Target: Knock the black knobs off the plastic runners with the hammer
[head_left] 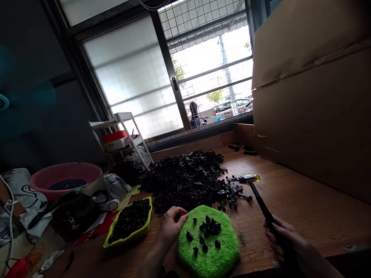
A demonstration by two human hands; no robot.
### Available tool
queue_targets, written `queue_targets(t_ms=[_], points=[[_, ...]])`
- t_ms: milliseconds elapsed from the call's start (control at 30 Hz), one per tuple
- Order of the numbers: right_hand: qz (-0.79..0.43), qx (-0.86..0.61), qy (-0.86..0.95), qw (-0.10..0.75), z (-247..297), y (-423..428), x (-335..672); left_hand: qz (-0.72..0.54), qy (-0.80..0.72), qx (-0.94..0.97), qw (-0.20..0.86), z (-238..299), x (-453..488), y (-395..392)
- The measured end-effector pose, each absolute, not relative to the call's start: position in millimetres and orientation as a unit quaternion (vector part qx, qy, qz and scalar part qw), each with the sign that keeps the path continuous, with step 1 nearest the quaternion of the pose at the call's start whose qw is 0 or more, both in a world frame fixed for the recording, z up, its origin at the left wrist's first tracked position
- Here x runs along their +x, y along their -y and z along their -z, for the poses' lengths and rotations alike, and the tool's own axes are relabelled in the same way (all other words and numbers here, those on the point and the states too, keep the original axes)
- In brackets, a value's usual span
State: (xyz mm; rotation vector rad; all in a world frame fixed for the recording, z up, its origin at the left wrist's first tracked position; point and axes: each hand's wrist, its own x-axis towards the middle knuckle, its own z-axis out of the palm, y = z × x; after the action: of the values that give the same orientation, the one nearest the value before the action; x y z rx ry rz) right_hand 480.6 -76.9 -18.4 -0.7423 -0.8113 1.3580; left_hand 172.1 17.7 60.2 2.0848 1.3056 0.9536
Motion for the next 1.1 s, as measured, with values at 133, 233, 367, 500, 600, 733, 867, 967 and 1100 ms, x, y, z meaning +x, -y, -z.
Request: queue_targets(t_ms=[133,233,367,500,600,733,867,967,1100], points=[[-0.593,-0.323,0.359,0.644,22.1,75.0,481.3,-0.288,-0.470,0.796,0.250,-59.6,189.4,-37.2],[-0.588,-0.325,0.361,0.647,21.6,75.2,481.3,-0.286,-0.477,0.787,0.267,-49.5,193.7,-42.3],[-0.591,-0.326,0.357,0.646,18.5,78.1,480.9,-0.302,-0.489,0.768,0.281,-45.7,184.7,-37.3],[-0.598,-0.321,0.352,0.645,18.5,78.3,481.5,-0.352,-0.478,0.762,0.258,-56.3,166.5,-18.7],[-0.602,-0.314,0.355,0.643,19.5,76.2,482.0,-0.336,-0.428,0.807,0.228,-59.8,158.5,-0.9],[-0.594,-0.315,0.363,0.645,18.6,75.7,481.4,-0.302,-0.415,0.841,0.172,-49.9,159.4,12.7],[-0.579,-0.316,0.364,0.658,17.6,78.2,480.1,-0.321,-0.412,0.834,0.178,-36.5,157.4,14.7],[-0.574,-0.309,0.365,0.664,18.3,79.6,480.0,-0.322,-0.420,0.823,0.205,-30.2,150.2,15.0],[-0.571,-0.301,0.363,0.671,20.3,80.6,480.1,-0.343,-0.408,0.817,0.220,-35.0,148.3,12.4]])
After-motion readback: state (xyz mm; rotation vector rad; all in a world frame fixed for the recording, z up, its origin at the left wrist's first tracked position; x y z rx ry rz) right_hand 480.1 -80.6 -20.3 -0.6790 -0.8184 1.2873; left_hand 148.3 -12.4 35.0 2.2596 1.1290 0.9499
